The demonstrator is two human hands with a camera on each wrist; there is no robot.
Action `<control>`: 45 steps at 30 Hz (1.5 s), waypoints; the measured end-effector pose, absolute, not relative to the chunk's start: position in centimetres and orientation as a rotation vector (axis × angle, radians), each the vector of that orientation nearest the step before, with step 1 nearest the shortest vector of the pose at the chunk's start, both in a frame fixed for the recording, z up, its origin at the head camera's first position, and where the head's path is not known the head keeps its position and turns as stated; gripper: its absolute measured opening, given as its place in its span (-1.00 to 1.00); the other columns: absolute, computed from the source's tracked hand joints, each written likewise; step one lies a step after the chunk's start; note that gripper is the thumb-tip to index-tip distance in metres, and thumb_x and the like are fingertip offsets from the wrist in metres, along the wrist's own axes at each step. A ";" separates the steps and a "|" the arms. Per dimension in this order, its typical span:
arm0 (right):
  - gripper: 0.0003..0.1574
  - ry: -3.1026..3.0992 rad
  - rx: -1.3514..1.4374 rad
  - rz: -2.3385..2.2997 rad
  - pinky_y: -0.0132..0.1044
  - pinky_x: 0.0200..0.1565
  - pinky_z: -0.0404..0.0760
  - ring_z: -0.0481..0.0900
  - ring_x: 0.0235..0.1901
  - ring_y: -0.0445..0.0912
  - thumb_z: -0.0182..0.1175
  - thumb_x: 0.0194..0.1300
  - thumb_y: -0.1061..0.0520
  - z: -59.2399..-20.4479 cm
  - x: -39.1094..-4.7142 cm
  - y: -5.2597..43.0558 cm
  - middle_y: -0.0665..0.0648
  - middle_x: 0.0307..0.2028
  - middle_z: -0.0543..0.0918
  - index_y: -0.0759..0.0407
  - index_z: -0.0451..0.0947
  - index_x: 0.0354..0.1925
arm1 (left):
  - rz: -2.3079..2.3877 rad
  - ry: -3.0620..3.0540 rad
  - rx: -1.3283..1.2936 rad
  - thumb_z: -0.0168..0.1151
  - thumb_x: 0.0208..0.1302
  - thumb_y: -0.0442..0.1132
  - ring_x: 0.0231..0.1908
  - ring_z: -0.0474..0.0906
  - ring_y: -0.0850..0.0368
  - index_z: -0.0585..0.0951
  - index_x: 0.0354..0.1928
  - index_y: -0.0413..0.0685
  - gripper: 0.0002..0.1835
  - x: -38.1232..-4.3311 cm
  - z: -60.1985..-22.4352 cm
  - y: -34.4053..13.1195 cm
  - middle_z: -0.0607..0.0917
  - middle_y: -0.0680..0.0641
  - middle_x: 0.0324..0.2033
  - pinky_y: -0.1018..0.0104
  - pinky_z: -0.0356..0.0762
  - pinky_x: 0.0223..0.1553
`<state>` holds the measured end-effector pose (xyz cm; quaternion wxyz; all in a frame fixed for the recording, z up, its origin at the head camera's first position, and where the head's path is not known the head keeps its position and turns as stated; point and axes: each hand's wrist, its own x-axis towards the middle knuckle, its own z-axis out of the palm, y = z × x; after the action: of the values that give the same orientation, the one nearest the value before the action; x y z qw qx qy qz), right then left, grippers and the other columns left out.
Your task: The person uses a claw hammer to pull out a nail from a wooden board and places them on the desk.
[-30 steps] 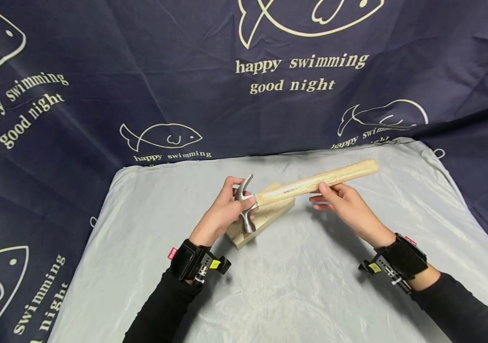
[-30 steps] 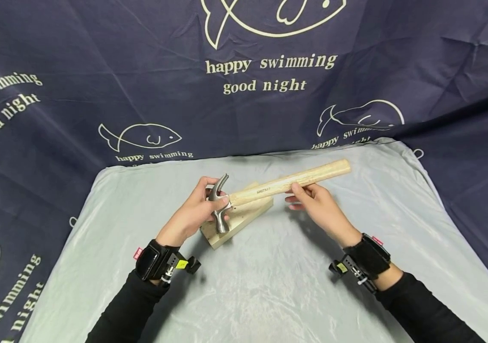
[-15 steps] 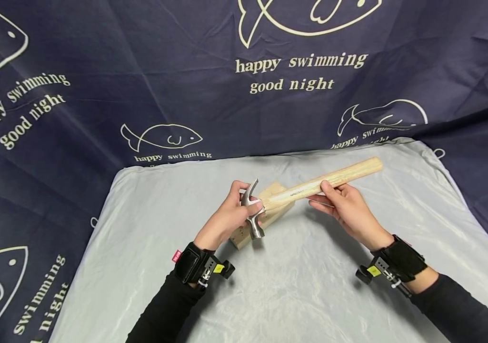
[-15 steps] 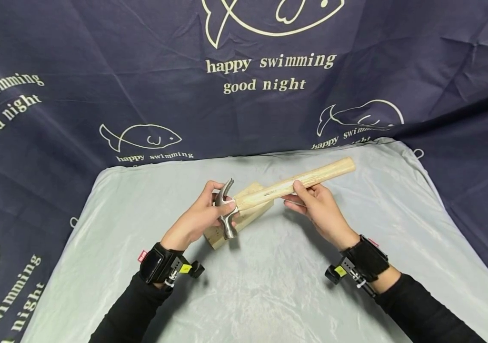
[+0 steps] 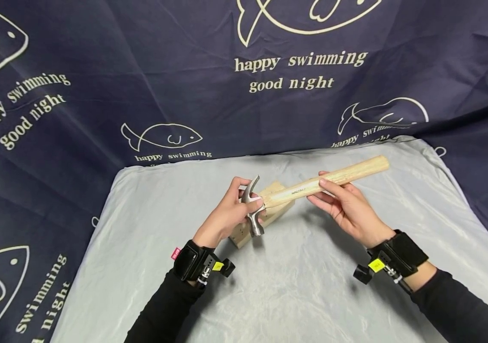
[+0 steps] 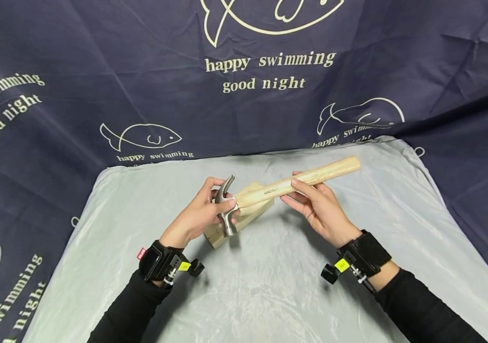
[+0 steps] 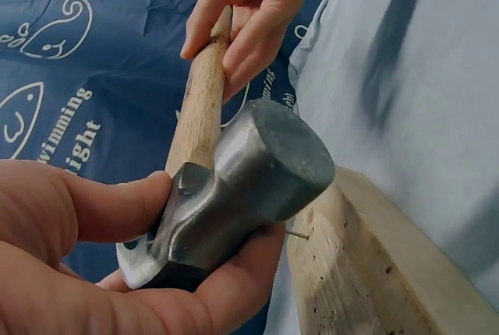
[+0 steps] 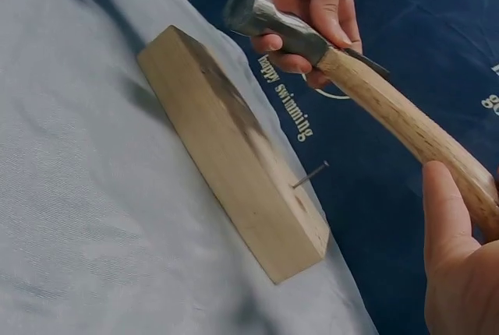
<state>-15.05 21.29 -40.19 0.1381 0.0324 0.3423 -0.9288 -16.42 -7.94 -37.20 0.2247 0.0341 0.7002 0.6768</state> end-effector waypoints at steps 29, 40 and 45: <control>-0.79 1.227 0.034 -2.730 -0.18 0.10 0.65 0.77 0.04 -0.01 0.21 0.46 0.33 -40.3 -15.4 20.6 0.22 -0.02 0.77 0.36 0.62 0.03 | 1.912 1.865 0.077 0.24 0.44 -0.42 0.04 0.69 -0.42 0.24 0.36 0.04 -0.42 -17.2 -37.6 -8.0 0.50 -0.20 0.00 -0.10 0.74 -0.05; -0.74 1.387 0.075 -2.803 -0.18 0.00 0.70 0.80 -0.05 -0.05 0.29 0.41 0.30 -39.1 -15.0 19.7 0.15 -0.12 0.76 0.35 0.60 0.03 | 1.897 1.868 0.058 0.26 0.45 -0.34 0.01 0.71 -0.17 0.27 0.43 0.05 -0.39 -17.3 -37.1 -8.0 0.53 -0.20 0.08 -0.02 0.72 0.02; -0.77 1.437 0.069 -2.829 -0.21 -0.04 0.72 0.80 -0.11 -0.08 0.28 0.42 0.30 -38.7 -14.9 19.2 0.13 -0.15 0.75 0.32 0.63 0.02 | 1.913 1.852 0.045 0.21 0.52 -0.25 0.03 0.69 -0.13 0.26 0.47 0.06 -0.42 -17.4 -37.3 -8.1 0.54 -0.22 0.13 -0.07 0.67 0.13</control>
<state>-14.92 19.17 -38.73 -0.0163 0.0216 0.4528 -0.8912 -17.42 -8.08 -37.28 0.2370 0.0165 0.6757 0.6978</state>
